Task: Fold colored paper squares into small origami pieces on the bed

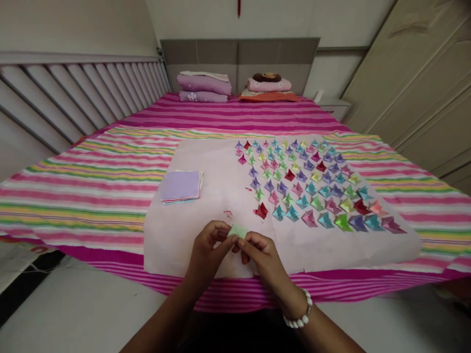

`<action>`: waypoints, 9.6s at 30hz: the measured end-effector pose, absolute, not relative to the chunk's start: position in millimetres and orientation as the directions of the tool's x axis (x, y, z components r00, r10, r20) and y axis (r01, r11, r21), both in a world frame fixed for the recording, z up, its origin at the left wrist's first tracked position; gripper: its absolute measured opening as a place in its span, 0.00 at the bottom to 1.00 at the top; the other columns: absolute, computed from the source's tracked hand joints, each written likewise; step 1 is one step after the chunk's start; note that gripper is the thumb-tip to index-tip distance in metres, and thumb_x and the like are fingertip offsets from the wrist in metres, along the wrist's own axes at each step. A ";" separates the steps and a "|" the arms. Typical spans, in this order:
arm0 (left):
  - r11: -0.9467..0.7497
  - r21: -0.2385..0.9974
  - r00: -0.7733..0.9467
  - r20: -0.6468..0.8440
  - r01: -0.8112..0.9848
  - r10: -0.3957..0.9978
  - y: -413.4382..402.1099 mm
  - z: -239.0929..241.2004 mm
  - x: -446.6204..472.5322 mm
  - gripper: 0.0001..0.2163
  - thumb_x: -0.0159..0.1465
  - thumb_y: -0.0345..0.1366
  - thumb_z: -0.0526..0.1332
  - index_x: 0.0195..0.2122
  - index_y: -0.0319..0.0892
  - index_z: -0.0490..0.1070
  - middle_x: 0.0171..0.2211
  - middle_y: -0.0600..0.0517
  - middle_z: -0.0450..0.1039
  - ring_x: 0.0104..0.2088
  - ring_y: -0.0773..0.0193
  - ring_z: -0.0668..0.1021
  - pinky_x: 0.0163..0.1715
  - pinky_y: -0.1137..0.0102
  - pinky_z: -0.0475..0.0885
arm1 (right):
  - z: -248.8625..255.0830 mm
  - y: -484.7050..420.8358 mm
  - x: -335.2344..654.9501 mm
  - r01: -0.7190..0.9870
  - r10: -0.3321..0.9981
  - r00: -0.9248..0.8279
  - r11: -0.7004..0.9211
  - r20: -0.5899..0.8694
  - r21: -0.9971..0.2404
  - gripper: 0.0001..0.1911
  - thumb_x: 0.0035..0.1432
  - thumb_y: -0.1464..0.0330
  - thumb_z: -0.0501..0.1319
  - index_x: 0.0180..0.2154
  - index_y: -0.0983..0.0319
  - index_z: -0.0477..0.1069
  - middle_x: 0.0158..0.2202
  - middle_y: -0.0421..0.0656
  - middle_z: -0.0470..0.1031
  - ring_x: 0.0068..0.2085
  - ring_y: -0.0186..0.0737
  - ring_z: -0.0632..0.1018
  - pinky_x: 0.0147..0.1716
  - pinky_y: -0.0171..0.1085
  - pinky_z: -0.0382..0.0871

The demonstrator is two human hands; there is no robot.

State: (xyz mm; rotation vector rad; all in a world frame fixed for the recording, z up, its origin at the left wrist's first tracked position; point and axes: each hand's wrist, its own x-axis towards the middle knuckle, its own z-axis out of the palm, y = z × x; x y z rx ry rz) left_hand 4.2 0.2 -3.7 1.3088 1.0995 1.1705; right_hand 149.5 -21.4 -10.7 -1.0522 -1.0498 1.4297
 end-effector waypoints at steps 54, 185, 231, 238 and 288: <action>0.271 0.914 0.274 -0.188 -0.303 0.943 -5.7 4.0 11.0 0.07 0.56 0.38 0.65 0.29 0.38 0.74 0.25 0.51 0.76 0.27 0.64 0.76 0.34 0.66 0.69 | -7.5 -12.5 162.2 -0.380 0.990 -0.121 0.020 0.072 -0.925 0.01 0.49 0.70 0.68 0.28 0.60 0.78 0.28 0.39 0.73 0.24 0.34 0.77 0.26 0.34 0.73; -0.437 0.834 0.265 0.361 0.336 0.894 18.5 1.8 -8.6 0.02 0.58 0.30 0.63 0.30 0.42 0.74 0.28 0.53 0.72 0.29 0.67 0.73 0.30 0.73 0.68 | -11.4 9.2 159.3 -0.405 0.984 -0.129 -0.164 -0.121 -0.899 0.12 0.48 0.60 0.70 0.27 0.64 0.77 0.21 0.39 0.74 0.21 0.31 0.72 0.24 0.32 0.67; -0.285 0.736 0.126 0.264 0.615 0.956 85.9 -88.9 -13.6 0.05 0.61 0.30 0.56 0.32 0.43 0.71 0.32 0.52 0.72 0.35 0.64 0.74 0.37 0.69 0.68 | -101.8 84.3 116.8 0.301 0.929 0.062 0.331 0.365 -0.894 0.07 0.51 0.76 0.56 0.26 0.61 0.69 0.26 0.39 0.66 0.28 0.36 0.69 0.27 0.34 0.63; -0.301 0.776 0.101 0.296 0.554 0.950 84.0 -92.2 -17.1 0.05 0.63 0.31 0.55 0.33 0.43 0.70 0.32 0.52 0.72 0.33 0.65 0.74 0.35 0.70 0.70 | -103.2 84.6 116.3 0.290 0.930 0.074 0.326 0.361 -0.900 0.05 0.53 0.75 0.57 0.28 0.60 0.70 0.27 0.39 0.67 0.27 0.35 0.69 0.26 0.34 0.63; -0.381 0.724 0.153 0.363 0.575 0.919 81.9 -101.0 -10.2 0.06 0.64 0.29 0.52 0.33 0.43 0.67 0.33 0.51 0.69 0.35 0.62 0.72 0.37 0.67 0.68 | -100.5 82.8 112.0 0.299 0.927 0.093 0.322 0.363 -0.899 0.07 0.48 0.77 0.56 0.25 0.60 0.66 0.26 0.38 0.64 0.26 0.35 0.66 0.25 0.34 0.61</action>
